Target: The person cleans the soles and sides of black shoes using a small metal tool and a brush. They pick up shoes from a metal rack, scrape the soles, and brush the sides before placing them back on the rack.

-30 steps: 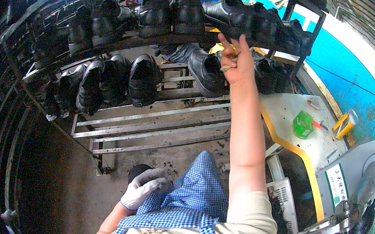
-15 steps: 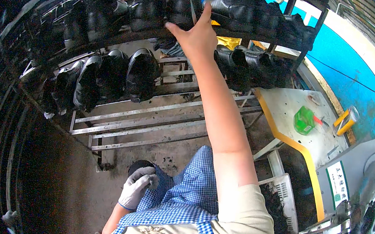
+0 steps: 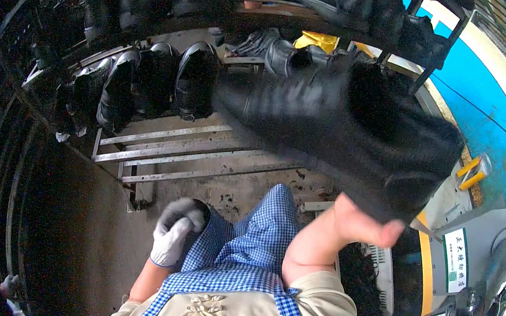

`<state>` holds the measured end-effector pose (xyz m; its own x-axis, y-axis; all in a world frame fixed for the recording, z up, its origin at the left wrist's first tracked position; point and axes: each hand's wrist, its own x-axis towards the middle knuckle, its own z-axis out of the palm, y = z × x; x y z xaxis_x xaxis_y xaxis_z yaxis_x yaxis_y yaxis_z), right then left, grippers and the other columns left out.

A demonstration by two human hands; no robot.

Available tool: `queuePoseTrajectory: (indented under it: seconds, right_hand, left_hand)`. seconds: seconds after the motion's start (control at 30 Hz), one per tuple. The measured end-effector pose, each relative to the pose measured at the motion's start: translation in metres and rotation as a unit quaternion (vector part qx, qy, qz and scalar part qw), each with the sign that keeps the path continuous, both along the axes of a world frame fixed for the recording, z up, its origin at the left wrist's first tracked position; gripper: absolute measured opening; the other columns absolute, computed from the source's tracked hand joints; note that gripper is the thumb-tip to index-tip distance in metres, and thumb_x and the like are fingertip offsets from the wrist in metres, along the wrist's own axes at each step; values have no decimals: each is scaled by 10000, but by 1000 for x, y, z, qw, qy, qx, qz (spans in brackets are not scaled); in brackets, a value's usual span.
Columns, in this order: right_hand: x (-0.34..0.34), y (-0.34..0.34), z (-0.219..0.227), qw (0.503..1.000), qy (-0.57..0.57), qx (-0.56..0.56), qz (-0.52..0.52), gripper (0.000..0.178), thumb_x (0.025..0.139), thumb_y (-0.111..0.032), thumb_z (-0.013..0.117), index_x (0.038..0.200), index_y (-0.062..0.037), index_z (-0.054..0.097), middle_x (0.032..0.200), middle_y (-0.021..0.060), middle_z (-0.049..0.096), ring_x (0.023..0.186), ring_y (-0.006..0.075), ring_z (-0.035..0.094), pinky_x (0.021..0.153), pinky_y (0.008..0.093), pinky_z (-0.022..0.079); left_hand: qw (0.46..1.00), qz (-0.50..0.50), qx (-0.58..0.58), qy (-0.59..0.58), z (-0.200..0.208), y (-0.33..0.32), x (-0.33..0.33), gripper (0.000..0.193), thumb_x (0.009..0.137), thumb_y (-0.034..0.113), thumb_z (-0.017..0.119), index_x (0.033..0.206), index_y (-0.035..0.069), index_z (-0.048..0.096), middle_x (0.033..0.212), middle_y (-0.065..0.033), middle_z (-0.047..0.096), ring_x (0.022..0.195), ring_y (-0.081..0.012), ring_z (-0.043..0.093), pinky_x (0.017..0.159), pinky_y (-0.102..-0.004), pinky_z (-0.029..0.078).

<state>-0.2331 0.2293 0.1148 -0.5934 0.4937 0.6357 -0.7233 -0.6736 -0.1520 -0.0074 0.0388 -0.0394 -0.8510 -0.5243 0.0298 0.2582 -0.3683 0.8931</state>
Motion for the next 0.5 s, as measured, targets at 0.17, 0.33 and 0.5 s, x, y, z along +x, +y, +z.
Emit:
queuePoseTrajectory:
  seconds: [0.17,0.33,0.5]
  right_hand:
    - [11,0,-63,907,-133,384,115,838,634,-474,647,1322,-37,455,1230,125,542,1152,235,530,1000,373,420]
    - [34,-51,-127,755,-11,582,302,870,621,-219,839,1357,-56,404,1217,138,580,1107,245,584,946,367,475]
    - [34,-59,-108,681,121,666,280,759,662,-214,868,1324,-53,533,1240,158,582,1022,236,641,754,289,563]
  left_hand:
    - [917,197,-339,77,28,-11,-16,619,836,148,674,1387,-13,441,1331,-172,506,1254,-285,489,1068,-404,380]
    - [991,-39,-126,-38,44,-15,-23,506,845,220,709,1259,-26,554,1178,-110,608,1074,-197,571,928,-333,460]
    - [991,-109,4,-79,53,-14,-15,453,855,152,721,1255,-2,576,1091,-53,665,949,-136,622,814,-285,513]
